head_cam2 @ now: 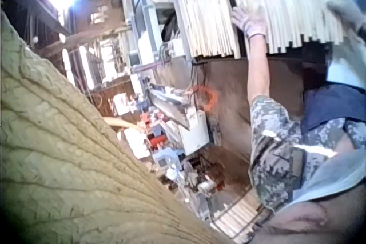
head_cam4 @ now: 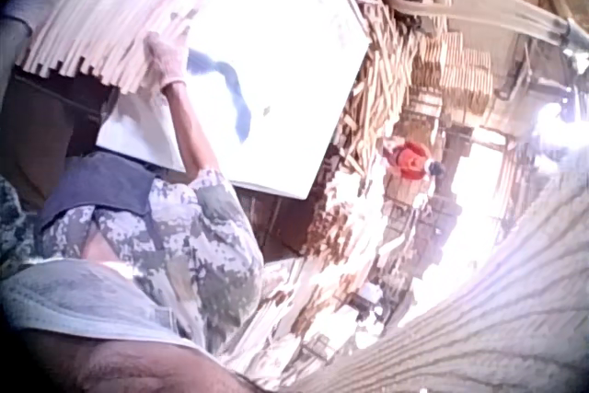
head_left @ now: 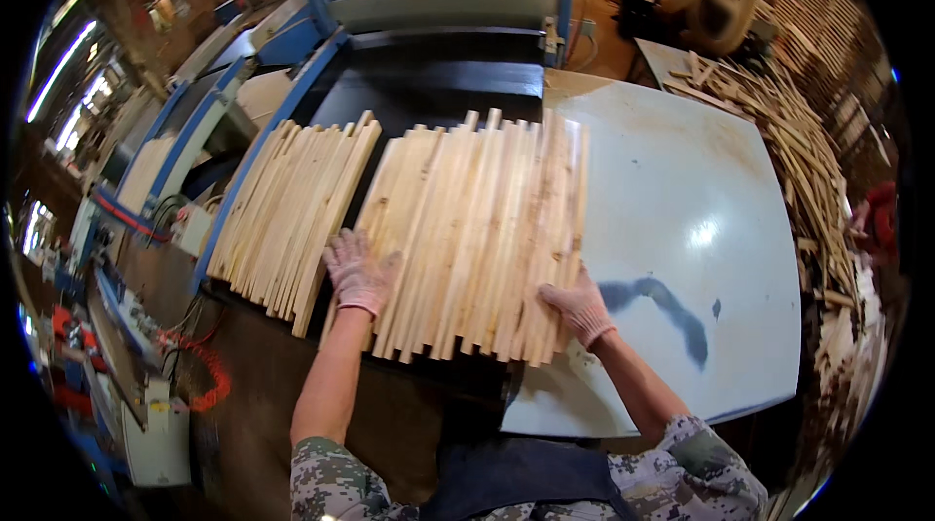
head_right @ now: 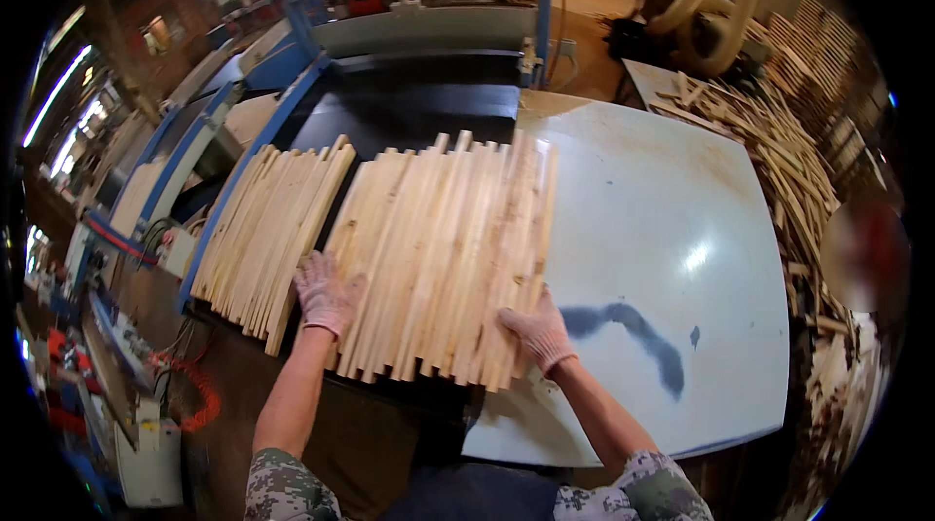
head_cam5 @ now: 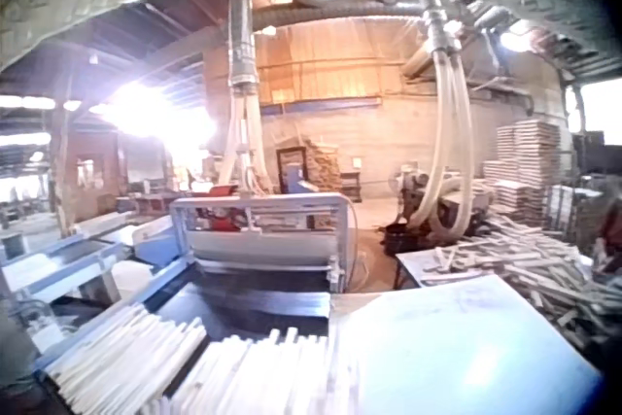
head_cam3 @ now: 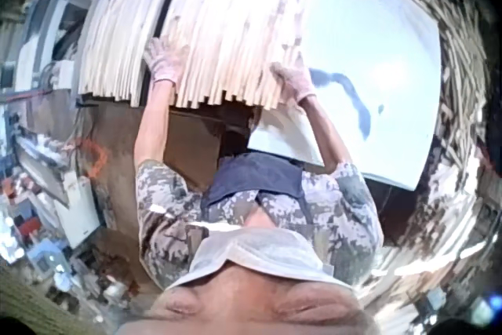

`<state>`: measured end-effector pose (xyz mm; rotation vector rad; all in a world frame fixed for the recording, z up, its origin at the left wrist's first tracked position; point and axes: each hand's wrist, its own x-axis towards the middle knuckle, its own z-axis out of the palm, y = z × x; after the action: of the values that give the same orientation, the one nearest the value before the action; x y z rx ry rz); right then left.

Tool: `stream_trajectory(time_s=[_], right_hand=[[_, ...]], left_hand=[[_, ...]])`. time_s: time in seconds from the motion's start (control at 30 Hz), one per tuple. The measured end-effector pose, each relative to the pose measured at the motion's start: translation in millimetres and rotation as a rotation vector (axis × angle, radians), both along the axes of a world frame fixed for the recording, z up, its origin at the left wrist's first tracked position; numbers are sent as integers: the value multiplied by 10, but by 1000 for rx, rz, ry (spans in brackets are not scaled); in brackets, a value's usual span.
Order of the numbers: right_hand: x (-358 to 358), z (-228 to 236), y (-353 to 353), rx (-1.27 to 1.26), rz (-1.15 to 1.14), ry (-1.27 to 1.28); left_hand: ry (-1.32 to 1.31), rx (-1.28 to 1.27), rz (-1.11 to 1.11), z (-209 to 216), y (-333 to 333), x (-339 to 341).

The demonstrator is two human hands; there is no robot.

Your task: The person picks up bundles of wood slats from a work table and places them onto a moving conveyor belt. The person aligns the slats on the belt by hand and moves between different piles of wood in the factory hall.

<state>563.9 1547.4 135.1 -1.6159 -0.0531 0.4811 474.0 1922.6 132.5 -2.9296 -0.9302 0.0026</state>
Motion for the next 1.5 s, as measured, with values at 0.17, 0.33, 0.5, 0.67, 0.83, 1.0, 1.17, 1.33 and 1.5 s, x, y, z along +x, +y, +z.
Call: stream_trajectory(time_s=[0.17,0.33,0.5,0.67,0.83,1.0,1.17,1.33,1.5], right_hand=[[-49,-5,584,-273,-21,-29],[127,-178,491,-256,38,6],[150,110,508,-439,104,143],[275,593,698,-895,180,-23],[661,377,919,-984,-96,-97],[744,348,1000,-967,-84,-81],[827,405,937,-939,-15,-85],[917,318,813,-916,-36,-118],[781,541,454,-861,-66,-131]], left_hand=[[-60,-77,-7,-43,608,-145],[-108,-36,-17,-54,592,-133],[-169,-14,-92,-121,637,-172],[-251,-5,-165,-154,722,-241],[-64,-116,-198,127,679,-245],[-123,-118,-204,-62,717,-356],[-100,-86,-196,-27,701,-324],[-13,-67,-176,105,548,-275],[-13,-62,-161,21,619,-266]])
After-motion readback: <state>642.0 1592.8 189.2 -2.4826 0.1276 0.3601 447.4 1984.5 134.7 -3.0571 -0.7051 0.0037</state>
